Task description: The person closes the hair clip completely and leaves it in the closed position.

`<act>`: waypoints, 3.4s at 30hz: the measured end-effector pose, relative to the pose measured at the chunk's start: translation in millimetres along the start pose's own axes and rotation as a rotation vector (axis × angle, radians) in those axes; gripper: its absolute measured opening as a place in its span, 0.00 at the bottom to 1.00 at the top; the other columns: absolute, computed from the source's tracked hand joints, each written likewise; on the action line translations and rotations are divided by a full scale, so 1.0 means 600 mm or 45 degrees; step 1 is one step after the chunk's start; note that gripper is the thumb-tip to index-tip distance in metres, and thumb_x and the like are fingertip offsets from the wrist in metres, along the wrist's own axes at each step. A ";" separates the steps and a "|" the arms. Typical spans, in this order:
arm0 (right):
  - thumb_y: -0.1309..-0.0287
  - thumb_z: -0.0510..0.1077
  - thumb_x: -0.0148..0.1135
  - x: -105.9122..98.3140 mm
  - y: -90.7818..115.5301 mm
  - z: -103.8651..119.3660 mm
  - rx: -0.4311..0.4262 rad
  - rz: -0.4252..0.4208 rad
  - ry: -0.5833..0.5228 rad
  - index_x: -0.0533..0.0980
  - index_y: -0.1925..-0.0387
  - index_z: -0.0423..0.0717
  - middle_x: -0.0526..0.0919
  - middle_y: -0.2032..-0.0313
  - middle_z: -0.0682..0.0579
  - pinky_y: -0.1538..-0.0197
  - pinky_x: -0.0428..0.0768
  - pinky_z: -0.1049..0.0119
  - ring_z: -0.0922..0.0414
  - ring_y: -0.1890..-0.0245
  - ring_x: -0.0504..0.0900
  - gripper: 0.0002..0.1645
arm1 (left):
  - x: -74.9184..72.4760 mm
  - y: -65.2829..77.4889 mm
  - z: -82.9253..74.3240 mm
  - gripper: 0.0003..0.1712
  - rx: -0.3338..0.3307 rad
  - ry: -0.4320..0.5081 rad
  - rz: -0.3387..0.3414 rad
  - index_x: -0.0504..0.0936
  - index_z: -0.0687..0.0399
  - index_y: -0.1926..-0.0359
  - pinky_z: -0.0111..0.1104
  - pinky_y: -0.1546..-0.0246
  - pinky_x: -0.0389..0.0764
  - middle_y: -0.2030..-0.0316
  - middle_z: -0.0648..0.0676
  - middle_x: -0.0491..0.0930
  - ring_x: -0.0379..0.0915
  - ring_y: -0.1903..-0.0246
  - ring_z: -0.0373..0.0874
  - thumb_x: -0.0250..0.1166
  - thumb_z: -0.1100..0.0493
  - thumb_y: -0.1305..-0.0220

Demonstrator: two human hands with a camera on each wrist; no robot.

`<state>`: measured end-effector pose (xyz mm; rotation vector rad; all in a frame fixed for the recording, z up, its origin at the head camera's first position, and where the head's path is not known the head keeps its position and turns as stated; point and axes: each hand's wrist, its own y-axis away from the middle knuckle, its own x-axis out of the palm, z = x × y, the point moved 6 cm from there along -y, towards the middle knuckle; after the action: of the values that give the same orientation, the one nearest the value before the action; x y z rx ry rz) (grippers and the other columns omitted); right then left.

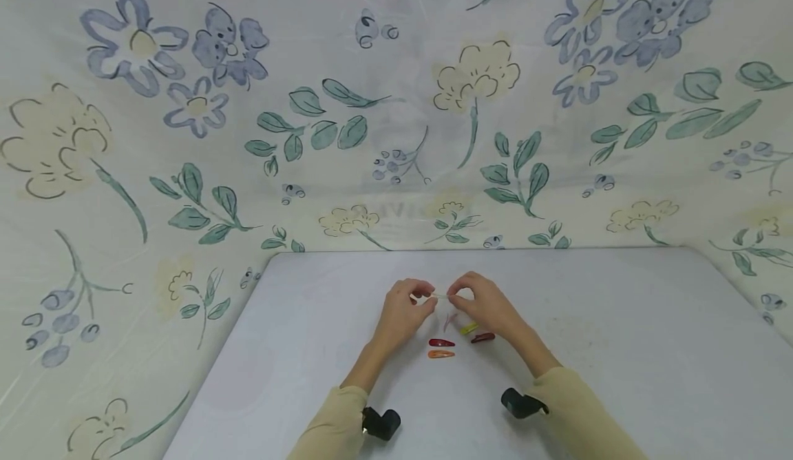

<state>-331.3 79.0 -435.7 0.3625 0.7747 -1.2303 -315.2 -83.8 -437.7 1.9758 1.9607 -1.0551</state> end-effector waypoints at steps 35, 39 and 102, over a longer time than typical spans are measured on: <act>0.41 0.35 0.67 -0.029 0.088 -0.008 -0.097 -0.522 -0.359 0.80 0.61 0.42 0.83 0.62 0.49 0.47 0.81 0.49 0.50 0.54 0.82 0.06 | 0.021 0.026 -0.069 0.06 0.181 0.147 -0.062 0.84 0.54 0.61 0.35 0.58 0.79 0.65 0.49 0.81 0.72 0.59 0.42 0.69 0.63 0.41; 0.43 0.34 0.68 -0.021 0.091 -0.012 -0.113 -0.569 -0.399 0.80 0.63 0.43 0.83 0.63 0.51 0.50 0.82 0.52 0.52 0.57 0.83 0.06 | 0.023 0.030 -0.066 0.05 0.193 0.161 -0.108 0.84 0.54 0.63 0.35 0.59 0.79 0.66 0.49 0.81 0.73 0.60 0.42 0.69 0.64 0.42; 0.46 0.32 0.70 -0.023 0.101 0.002 -0.224 -0.685 -0.364 0.79 0.66 0.44 0.82 0.67 0.54 0.57 0.85 0.55 0.58 0.64 0.81 0.08 | 0.027 0.051 -0.073 0.04 0.272 0.247 -0.423 0.85 0.56 0.70 0.39 0.66 0.78 0.72 0.47 0.81 0.73 0.66 0.40 0.69 0.60 0.42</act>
<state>-276.3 107.4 -434.5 -0.1810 0.7464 -1.6562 -273.1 -49.2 -425.7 1.9638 2.4382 -1.2330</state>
